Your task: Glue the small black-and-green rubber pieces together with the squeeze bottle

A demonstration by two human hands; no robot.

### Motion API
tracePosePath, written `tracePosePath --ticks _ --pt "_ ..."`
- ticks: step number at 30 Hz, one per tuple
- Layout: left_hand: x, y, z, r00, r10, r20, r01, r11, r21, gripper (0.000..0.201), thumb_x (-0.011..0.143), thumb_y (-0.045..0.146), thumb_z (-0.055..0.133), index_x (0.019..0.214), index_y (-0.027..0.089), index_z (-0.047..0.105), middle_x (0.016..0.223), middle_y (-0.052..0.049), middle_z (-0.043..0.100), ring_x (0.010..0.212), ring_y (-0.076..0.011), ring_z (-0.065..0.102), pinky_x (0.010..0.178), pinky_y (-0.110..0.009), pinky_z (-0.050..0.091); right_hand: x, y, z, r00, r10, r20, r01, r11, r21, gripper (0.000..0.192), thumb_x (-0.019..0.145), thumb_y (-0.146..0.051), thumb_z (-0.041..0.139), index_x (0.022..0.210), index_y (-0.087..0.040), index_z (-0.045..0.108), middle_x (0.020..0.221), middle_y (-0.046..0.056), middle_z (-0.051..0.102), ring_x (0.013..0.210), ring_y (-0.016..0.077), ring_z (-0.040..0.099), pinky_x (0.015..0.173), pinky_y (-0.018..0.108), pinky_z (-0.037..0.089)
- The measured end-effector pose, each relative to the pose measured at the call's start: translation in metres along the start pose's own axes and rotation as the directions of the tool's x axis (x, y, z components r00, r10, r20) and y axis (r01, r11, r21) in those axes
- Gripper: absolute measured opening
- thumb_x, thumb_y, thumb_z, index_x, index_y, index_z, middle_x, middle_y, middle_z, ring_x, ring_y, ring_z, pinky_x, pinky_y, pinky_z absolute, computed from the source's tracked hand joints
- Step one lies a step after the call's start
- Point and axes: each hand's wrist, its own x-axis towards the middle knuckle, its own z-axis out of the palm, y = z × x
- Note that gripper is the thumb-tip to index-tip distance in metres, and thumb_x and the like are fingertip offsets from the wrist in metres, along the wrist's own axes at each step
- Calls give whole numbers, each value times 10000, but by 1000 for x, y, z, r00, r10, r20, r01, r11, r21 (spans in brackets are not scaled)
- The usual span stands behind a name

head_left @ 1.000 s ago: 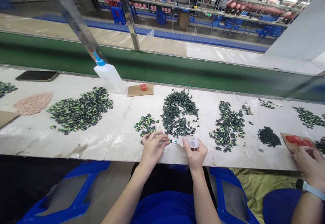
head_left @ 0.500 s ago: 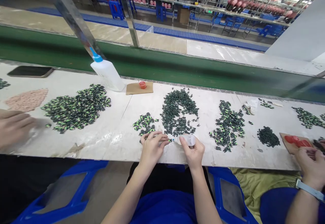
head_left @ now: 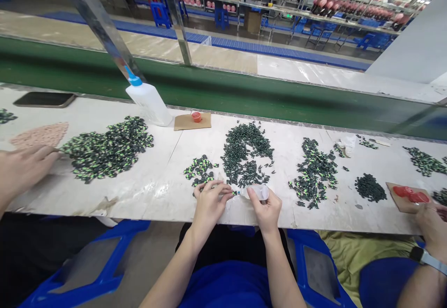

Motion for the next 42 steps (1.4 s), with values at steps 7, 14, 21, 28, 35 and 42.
tracePosePath --ticks 7,14,21,28,35,42 --pt "0 3 -1 999 -31 13 31 999 18 107 740 155 689 742 258 659 739 22 758 1018 -252 627 919 -458 262 -1 3 1 998 -28 -52 27 999 -22 279 803 -400 646 686 -151 688 584 33 647 506 143 571 499 253 452" --pt "1 3 -1 1000 -22 -8 22 999 40 116 759 149 667 728 261 663 741 26 755 1000 -242 634 919 -450 266 0 6 2 1000 -19 -18 19 1000 6 320 796 -403 650 591 -159 628 525 -1 576 472 117 510 482 239 418" --pt "1 2 -1 1000 2 -3 -2 1000 31 118 751 145 682 732 259 658 728 24 754 1017 -257 615 929 -475 236 0 7 2 997 -7 -71 6 1000 -7 393 765 -407 675 497 -163 524 462 -35 469 433 87 423 444 223 347" --pt "-1 -1 2 1000 -9 -4 9 999 36 118 753 148 680 758 263 657 764 19 757 1025 -257 602 922 -478 251 0 17 -9 954 245 -171 -191 941 278 342 728 -458 683 814 -128 698 733 81 709 645 200 650 549 278 503" --pt "-3 0 3 1000 -1 -1 1 999 50 160 757 121 652 815 270 656 816 11 754 1059 -265 572 920 -467 257 23 32 -48 937 228 -265 -164 956 241 374 660 -410 740 896 -126 686 877 104 717 769 230 670 689 340 527" --pt "-2 0 3 1000 8 6 -9 996 89 135 759 136 658 795 267 661 866 7 751 1083 -272 554 915 -457 260 32 35 -52 921 179 -347 -126 977 171 397 590 -391 784 824 -186 537 766 38 682 702 203 665 658 328 526"
